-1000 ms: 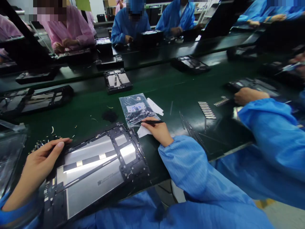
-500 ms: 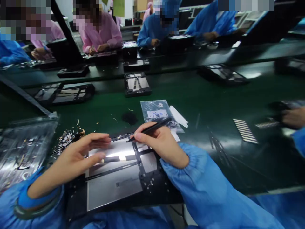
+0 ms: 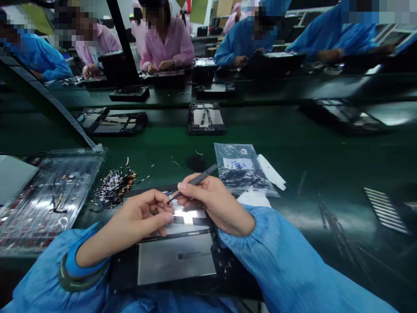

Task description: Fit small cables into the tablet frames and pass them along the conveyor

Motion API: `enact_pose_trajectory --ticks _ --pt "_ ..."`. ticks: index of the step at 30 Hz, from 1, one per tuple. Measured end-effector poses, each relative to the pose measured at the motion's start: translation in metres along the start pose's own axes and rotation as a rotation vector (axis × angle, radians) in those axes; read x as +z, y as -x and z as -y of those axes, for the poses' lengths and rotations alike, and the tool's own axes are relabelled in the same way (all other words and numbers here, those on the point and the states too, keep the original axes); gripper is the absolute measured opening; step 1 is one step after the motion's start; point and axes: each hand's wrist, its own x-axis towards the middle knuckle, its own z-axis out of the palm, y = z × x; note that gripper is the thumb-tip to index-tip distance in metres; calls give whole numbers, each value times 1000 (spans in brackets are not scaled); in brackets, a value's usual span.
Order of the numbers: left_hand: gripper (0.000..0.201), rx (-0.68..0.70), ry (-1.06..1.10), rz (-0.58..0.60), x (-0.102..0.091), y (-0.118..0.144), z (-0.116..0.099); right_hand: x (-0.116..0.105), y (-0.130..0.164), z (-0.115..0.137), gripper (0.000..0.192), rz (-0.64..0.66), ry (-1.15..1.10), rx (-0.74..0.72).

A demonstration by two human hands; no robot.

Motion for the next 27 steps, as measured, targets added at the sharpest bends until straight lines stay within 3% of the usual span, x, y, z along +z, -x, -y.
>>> enact_pose_trajectory --ticks 7,10,14,21,27 --pt "21 -13 25 43 -2 0 4 0 0 0 31 38 -11 46" --pt "29 9 -110 -76 -5 4 9 -1 -2 1 32 -22 42 -13" --pt "35 52 -271 -296 -17 15 16 -1 -13 1 36 -149 238 -206" --pt "32 72 -260 -379 -34 25 17 -3 -28 -6 32 -179 518 -288" --pt "29 102 -306 -343 -30 22 18 1 -20 -4 39 -105 331 -189"
